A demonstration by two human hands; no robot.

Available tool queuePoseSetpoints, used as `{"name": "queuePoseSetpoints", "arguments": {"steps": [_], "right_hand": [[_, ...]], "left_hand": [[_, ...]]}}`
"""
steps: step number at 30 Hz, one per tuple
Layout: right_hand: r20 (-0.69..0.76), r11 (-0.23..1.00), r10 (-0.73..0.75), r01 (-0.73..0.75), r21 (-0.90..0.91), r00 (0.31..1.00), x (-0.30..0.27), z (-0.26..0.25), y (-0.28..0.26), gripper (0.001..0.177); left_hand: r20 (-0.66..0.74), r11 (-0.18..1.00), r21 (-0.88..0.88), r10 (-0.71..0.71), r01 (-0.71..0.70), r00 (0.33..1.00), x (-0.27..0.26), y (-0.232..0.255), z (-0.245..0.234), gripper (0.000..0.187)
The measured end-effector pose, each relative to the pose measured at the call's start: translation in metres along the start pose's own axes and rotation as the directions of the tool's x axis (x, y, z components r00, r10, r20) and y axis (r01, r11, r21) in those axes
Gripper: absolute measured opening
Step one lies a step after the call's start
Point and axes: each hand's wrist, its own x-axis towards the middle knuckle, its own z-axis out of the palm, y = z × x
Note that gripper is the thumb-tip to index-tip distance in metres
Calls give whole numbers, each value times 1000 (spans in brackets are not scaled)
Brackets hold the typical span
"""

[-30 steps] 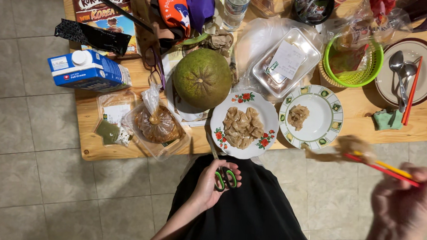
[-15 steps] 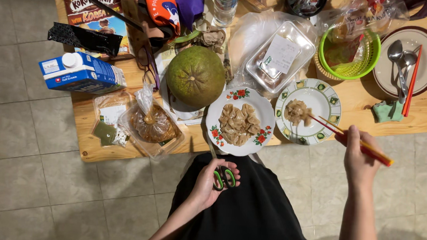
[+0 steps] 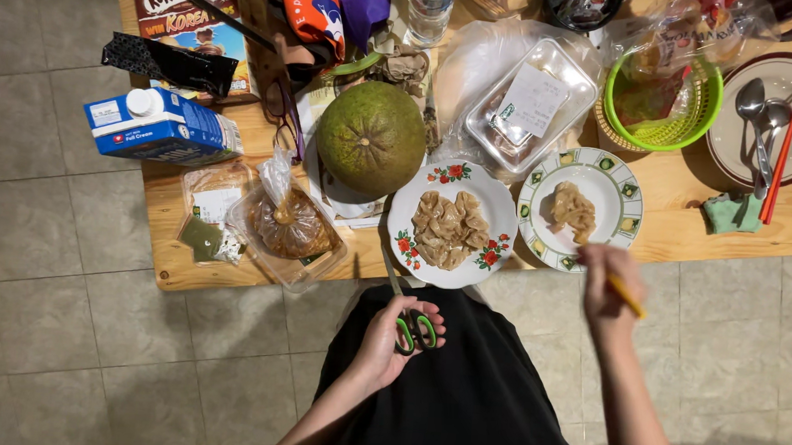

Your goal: The person uses scissors to cut open a plastic bag, removes a container, and uses a spoon and chopsticks to transfer food items from plastic bags and containers onto several plates.

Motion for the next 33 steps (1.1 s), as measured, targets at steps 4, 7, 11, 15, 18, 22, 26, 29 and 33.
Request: {"name": "queuePoseSetpoints", "arguments": {"steps": [4, 7, 11, 15, 18, 22, 26, 29, 33], "right_hand": [[183, 988, -124, 105, 111, 975, -25, 28, -33, 17], [234, 990, -122, 102, 94, 965, -24, 46, -34, 14], [242, 980, 16, -63, 189, 970, -16, 62, 2, 19], [389, 501, 532, -650, 571, 752, -14, 79, 52, 35], [452, 247, 570, -668, 702, 686, -17, 81, 76, 32], [535, 74, 558, -681, 729, 634, -22, 69, 86, 42], [496, 90, 544, -635, 767, 676, -20, 50, 69, 40], [431, 350, 502, -632, 692, 750, -12, 42, 37, 36], [369, 926, 301, -362, 107, 879, -13, 29, -8, 30]], "left_hand": [[4, 1000, -29, 7, -7, 1000, 1, -1, -1, 43], [25, 1000, -22, 19, -19, 1000, 1, -4, -2, 42], [21, 1000, -27, 6, -5, 1000, 0, 1, 0, 42], [25, 1000, -15, 22, -22, 999, -2, 0, -2, 42], [25, 1000, -17, 17, -17, 1000, 0, 2, -2, 41], [18, 999, -33, 9, -8, 1000, 1, 4, -3, 42], [48, 999, -41, 34, -32, 998, 1, 3, -5, 41], [36, 999, -41, 17, -15, 999, 3, 3, -4, 41], [51, 999, -46, 28, -25, 998, 2, 4, -5, 41]]}}
